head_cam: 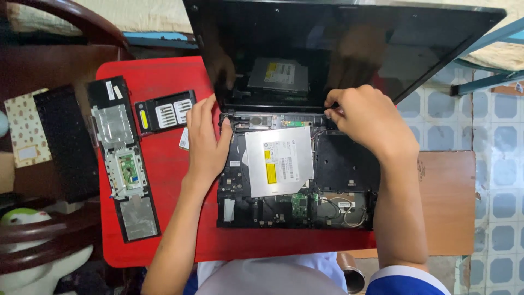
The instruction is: Disconnecting internal ribbon cables and removing the optical drive from a disassembled laptop.
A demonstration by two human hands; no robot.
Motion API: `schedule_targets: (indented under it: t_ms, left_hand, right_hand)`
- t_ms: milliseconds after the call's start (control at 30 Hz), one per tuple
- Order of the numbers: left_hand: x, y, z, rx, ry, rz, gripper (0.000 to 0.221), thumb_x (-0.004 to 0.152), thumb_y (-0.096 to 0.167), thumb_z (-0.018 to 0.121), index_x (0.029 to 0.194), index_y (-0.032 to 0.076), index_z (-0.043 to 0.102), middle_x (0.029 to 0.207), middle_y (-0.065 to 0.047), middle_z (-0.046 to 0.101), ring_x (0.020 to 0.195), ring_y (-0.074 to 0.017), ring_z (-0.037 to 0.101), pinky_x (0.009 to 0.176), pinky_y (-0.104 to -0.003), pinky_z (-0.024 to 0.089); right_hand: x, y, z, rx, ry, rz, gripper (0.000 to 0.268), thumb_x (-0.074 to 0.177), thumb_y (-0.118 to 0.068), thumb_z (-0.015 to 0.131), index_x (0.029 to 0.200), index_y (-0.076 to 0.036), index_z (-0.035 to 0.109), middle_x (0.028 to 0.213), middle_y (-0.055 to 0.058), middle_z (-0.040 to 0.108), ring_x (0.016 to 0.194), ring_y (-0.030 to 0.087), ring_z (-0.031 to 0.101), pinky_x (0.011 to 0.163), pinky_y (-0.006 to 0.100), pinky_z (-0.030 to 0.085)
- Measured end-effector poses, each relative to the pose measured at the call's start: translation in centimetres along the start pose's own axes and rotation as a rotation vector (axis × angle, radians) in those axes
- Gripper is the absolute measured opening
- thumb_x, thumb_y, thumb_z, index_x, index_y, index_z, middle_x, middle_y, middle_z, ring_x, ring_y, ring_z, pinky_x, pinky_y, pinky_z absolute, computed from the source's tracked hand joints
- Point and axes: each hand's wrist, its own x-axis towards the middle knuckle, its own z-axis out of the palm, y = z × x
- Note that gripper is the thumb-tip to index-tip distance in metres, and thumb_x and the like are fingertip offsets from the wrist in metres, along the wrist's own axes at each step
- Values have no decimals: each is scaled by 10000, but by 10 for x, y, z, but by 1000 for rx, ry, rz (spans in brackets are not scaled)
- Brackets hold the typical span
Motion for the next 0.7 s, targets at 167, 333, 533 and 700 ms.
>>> schedule_targets:
  t_ms: [167, 333, 533, 700]
  left_hand:
    - [0, -1, 1, 4, -2, -15, 436, 994, 92, 554, 1404, -40, 489, 1261, -205, 523, 1187, -389, 478, 1068, -505, 373]
    - [0, 3, -1, 0, -12, -35, 435, 1004, 99, 541, 1406, -59, 486, 1283, -222, 524, 1201, -388, 477, 1074, -499, 376]
    - [0, 3, 0, 14, -28, -44, 441, 1017, 110, 526, 1420, -60, 468, 1301, -227, 511, 1234, -394, 462, 1087, -503, 367]
    - [-1, 4, 0, 16, -16, -30, 436, 1018, 106, 535, 1418, -57, 473, 1291, -220, 517, 1222, -389, 470, 1086, -497, 371]
  right_hand:
    - [-1, -2, -3, 18, -17, 12, 234, 905, -117, 697, 1115, -66, 785, 901, 216, 780, 862, 421, 764, 774, 502, 606]
    - [0, -1, 0, 15, -7, 8, 223, 893, -132, 715, 1093, -67, 789, 876, 207, 778, 856, 420, 762, 772, 504, 603]
    - [4, 4, 5, -23, -7, -1, 218, 904, -140, 719, 1098, -71, 790, 864, 193, 780, 841, 402, 765, 771, 490, 605]
    - [5, 4, 8, -18, 11, -2, 192, 901, -146, 720, 1067, -84, 794, 840, 180, 778, 835, 403, 763, 777, 500, 601]
